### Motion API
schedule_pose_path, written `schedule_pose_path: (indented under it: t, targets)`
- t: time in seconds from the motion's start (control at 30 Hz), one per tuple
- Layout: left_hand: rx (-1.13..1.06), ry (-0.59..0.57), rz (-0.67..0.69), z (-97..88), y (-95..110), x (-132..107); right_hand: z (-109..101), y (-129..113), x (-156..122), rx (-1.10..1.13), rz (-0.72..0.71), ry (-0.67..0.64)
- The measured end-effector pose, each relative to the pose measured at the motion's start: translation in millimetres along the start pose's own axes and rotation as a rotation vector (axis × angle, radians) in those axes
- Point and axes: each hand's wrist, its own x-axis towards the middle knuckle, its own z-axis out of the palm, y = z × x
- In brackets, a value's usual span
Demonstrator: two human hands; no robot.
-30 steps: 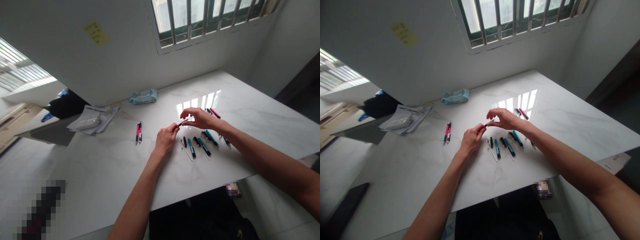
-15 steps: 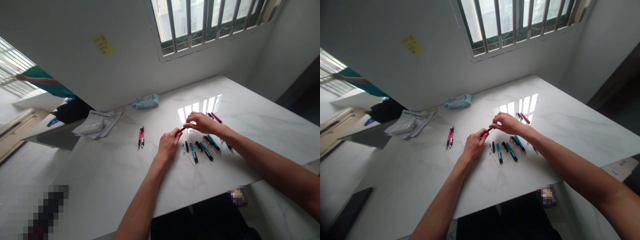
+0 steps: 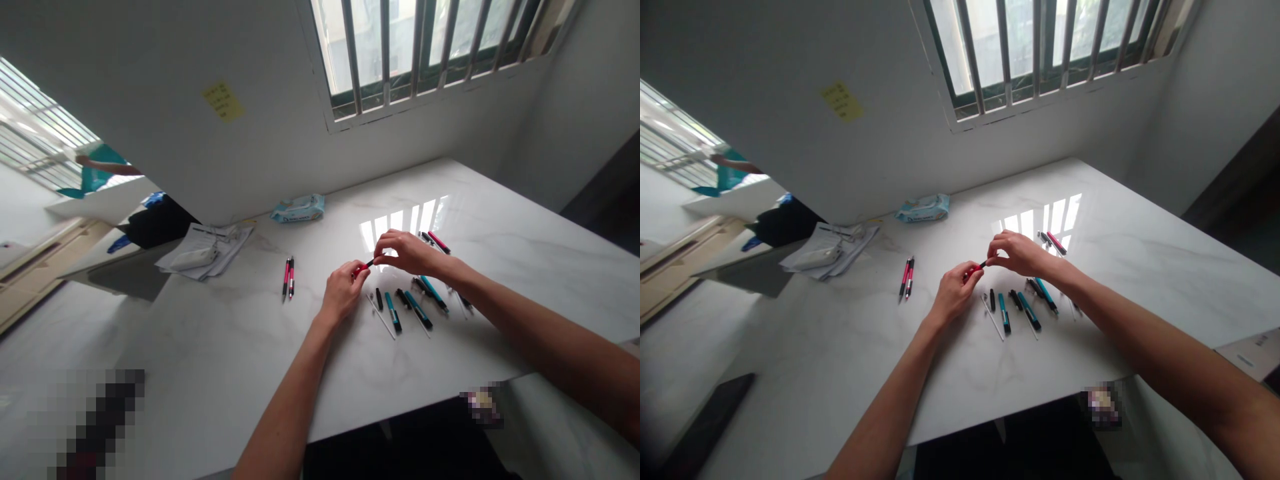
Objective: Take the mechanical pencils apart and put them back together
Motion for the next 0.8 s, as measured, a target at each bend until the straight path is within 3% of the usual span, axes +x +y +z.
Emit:
schedule_pose_path:
  t: [0.13, 0.27, 0.47, 0.63, 0.7, 0.8]
  targets:
    - [-0.31, 0.168, -0.093, 3.3, -2, 4, 5, -3, -1, 0.032, 0.002, 0.045]
    - [-0.332, 0.27, -0.056, -3.8, -8, 5, 12, -12, -2, 0.012, -0.006, 0.014]
    - [-0.016, 0.116, 0.086, -16.7, -6, 4, 14, -11, -3, 0.007, 0.019, 0.094]
    - [-0.02, -0.001, 0.129, -19.1, -9, 4, 15, -10, -4, 0.068, 0.058, 0.089]
    - [0.016, -0.001, 0.106, -20.6, -14, 6, 12, -9, -4, 0.072, 0.057, 0.122]
    - [0.152, 0.125, 0.005, -29.6, -29, 10, 2, -1, -4, 0.054, 0.067, 0.16]
